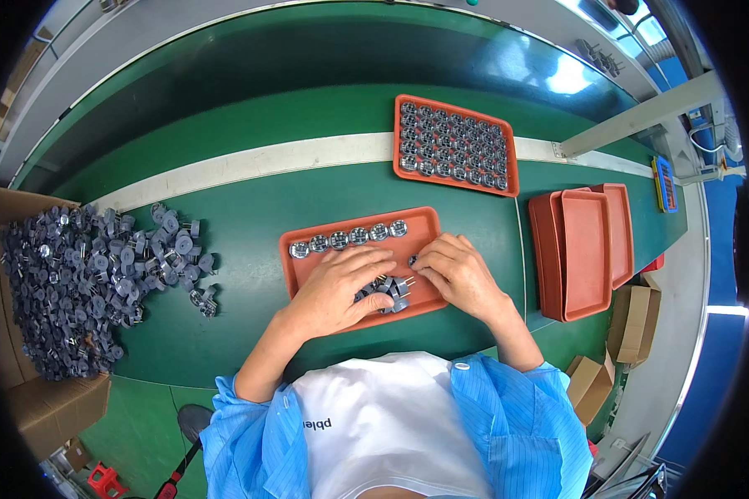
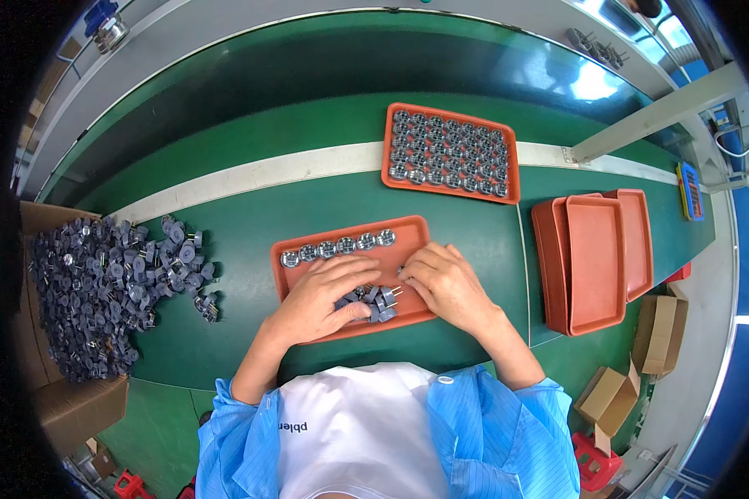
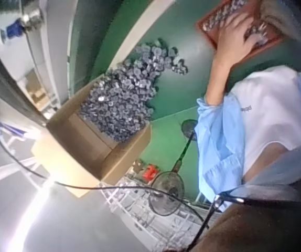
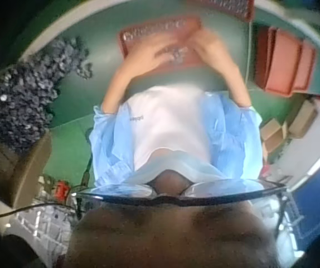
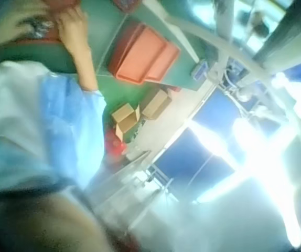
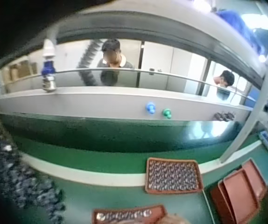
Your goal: The person transfers a pile of plastic components into a tray, then attaches metal parts to the components by hand and arranges them in rows on the tray.
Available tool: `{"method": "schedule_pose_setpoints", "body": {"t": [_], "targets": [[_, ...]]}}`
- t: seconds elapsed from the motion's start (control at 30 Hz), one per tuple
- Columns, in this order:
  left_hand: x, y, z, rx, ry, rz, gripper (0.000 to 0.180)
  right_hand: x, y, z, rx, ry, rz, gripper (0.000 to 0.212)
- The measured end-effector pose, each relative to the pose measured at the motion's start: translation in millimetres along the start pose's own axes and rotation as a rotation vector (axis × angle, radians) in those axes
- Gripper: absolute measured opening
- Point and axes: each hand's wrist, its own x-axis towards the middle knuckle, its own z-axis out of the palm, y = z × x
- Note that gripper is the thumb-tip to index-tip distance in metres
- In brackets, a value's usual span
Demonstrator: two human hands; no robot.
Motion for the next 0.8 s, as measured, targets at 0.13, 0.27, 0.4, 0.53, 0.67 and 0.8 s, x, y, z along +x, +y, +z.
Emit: {"method": "schedule_pose_setpoints", "body": {"t": [0.13,0.27,0.4,0.53,0.67,0.8], "targets": [[-5,0,3,0.033,-0.032,0.045,0.062,11,8,3,-0.098,0.097,-0.100,0.017],[-8,-2,6,0.033,-0.009,0.068,0.063,17,3,0,-0.071,0.351,-0.067,0.012],[-7,-2,5,0.049,-0.025,0.055,0.065,17,-13,3,-0.186,0.366,0.070,0.015],[-8,-3,5,0.053,-0.028,0.064,0.067,17,-5,18,-0.229,0.266,0.110,0.015],[-10,-8,2,-0.032,-0.046,0.044,0.065,36,7,7,-0.272,0.340,0.033,0.010],[-11,-17,-1,-0.182,-0.025,0.015,0.058,47,16,6,-0.341,0.341,-0.012,0.009]]}}
